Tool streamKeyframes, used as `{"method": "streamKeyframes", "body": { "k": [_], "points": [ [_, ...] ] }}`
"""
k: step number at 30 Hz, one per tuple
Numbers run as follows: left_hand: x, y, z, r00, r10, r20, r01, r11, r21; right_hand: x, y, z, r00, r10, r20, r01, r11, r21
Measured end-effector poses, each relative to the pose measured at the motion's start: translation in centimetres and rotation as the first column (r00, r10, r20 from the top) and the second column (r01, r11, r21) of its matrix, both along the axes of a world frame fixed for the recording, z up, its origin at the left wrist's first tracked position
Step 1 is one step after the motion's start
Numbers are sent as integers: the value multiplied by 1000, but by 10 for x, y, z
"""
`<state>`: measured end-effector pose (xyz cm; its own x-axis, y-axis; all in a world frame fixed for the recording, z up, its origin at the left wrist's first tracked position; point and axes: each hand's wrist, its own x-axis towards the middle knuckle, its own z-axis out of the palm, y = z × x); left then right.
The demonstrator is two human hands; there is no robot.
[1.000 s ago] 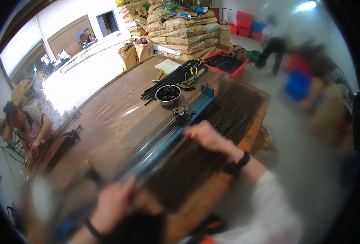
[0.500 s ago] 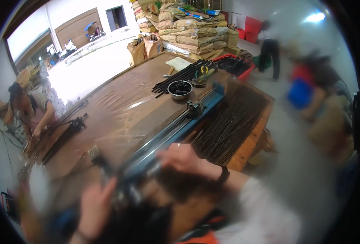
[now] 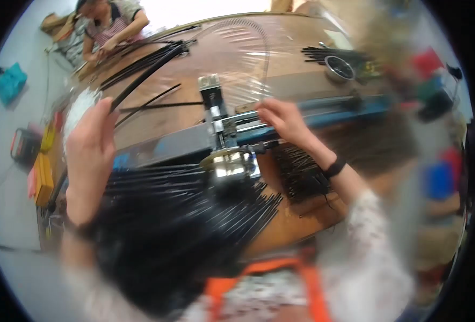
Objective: Cutting and trimming thin black rods using a manual desktop cutting machine.
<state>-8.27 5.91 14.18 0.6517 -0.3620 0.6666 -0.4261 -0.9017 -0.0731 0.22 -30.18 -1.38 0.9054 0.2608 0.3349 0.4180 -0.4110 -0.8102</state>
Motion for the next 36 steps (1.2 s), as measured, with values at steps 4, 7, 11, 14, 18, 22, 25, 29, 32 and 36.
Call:
{"method": "streamKeyframes", "body": {
  "k": [4, 7, 11, 14, 18, 22, 25, 29, 32, 36],
  "points": [
    [-25, 20, -1, 991, 43, -123, -62, 986, -152, 37, 72, 21, 934, 328, 141, -329, 944, -21],
    [-47, 49, -14, 980, 134, -148, -151, 983, -107, 51, 86, 2, 854, 329, 404, -247, 938, -243],
    [-60, 73, -37, 949, 207, -236, -238, 965, -114, 53, 100, -1, 828, 378, 414, -240, 907, -347],
    [-53, 70, -44, 951, 193, -241, -227, 966, -125, 51, 106, 12, 803, 476, 359, -236, 806, -543],
    [-33, 71, -51, 957, 156, -245, -192, 973, -131, 54, 77, 5, 640, 338, 690, 84, 862, -500],
    [-24, 77, -63, 931, 202, -304, -223, 974, -35, 46, -46, -11, 727, 213, 653, 299, 758, -579],
    [7, 44, -88, 915, 101, -392, -107, 994, 5, 37, -138, -12, 780, 17, 626, 412, 739, -533],
    [62, -40, -117, 873, -174, -456, 152, 985, -86, 33, -182, -12, 799, 0, 602, 438, 685, -581],
    [81, -56, -127, 825, -158, -542, 124, 987, -100, 39, -205, -18, 805, -21, 593, 501, 559, -660],
    [79, -56, -122, 751, -148, -644, 14, 978, -208, 33, -194, -19, 796, -20, 604, 468, 653, -596]
  ]
}}
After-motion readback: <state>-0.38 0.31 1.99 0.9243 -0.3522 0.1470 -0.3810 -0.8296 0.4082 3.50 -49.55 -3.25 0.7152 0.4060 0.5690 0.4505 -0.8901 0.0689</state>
